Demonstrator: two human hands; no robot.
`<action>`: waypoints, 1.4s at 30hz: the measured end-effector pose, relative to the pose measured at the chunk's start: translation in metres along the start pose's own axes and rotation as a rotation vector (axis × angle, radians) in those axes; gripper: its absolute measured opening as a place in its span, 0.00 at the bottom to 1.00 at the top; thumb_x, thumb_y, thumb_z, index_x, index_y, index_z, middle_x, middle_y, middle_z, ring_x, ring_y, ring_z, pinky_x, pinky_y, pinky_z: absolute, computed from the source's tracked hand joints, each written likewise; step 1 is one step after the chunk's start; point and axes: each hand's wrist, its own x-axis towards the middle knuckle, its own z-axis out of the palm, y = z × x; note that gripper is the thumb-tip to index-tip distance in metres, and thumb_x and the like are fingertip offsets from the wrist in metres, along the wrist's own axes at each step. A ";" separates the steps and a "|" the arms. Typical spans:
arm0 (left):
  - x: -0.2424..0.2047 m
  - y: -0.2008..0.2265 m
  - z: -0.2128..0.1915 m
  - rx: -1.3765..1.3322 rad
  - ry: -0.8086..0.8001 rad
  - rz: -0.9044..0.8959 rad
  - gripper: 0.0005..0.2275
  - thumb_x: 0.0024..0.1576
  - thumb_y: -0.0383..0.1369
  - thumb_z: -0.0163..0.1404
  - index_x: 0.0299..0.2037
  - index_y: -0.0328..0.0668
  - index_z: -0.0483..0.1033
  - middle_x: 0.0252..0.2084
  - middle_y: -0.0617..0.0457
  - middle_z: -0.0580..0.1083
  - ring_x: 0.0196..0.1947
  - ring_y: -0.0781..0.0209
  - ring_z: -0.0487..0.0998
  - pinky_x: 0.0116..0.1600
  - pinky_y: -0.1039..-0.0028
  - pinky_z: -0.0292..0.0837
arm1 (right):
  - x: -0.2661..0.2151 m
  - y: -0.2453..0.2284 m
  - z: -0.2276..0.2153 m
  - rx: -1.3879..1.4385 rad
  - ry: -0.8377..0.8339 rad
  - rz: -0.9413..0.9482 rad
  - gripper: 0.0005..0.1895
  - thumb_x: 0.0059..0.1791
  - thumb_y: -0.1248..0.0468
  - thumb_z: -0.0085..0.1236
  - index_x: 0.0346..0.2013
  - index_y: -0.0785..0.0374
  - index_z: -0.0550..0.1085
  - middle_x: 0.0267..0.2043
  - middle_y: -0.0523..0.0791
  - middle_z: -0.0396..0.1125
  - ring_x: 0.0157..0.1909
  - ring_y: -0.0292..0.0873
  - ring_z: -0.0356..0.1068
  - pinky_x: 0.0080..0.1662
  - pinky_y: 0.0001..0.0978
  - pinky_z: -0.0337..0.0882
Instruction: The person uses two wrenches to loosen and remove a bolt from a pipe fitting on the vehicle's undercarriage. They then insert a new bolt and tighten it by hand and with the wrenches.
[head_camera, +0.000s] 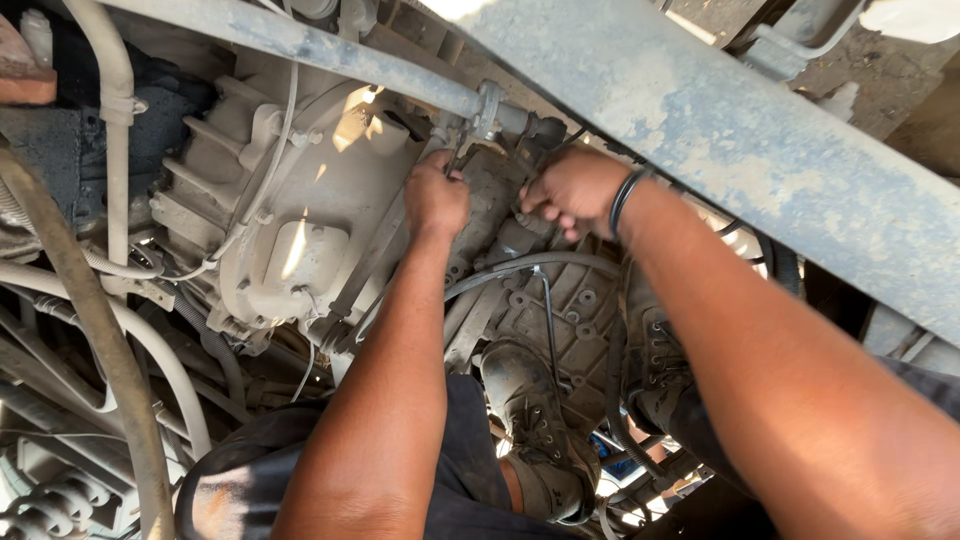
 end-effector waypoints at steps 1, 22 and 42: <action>-0.001 0.000 0.000 0.026 0.009 0.030 0.13 0.55 0.27 0.51 0.50 0.46 0.80 0.42 0.44 0.81 0.45 0.45 0.81 0.49 0.58 0.74 | 0.000 -0.002 0.002 -0.021 -0.006 -0.006 0.04 0.49 0.65 0.59 0.35 0.63 0.77 0.18 0.37 0.57 0.20 0.35 0.53 0.25 0.31 0.61; -0.020 -0.002 0.016 0.144 -0.053 0.075 0.34 0.47 0.19 0.56 0.68 0.45 0.65 0.55 0.50 0.77 0.44 0.56 0.83 0.54 0.67 0.76 | 0.023 0.024 0.010 -0.116 0.052 -0.085 0.06 0.49 0.64 0.59 0.36 0.64 0.79 0.19 0.41 0.61 0.17 0.37 0.56 0.22 0.34 0.61; -0.002 -0.019 0.025 0.079 0.103 0.267 0.22 0.56 0.20 0.49 0.62 0.43 0.74 0.55 0.41 0.76 0.52 0.44 0.78 0.57 0.61 0.72 | 0.020 0.003 -0.002 -0.149 -0.003 -0.019 0.05 0.49 0.65 0.58 0.35 0.65 0.77 0.18 0.39 0.59 0.18 0.36 0.53 0.22 0.33 0.60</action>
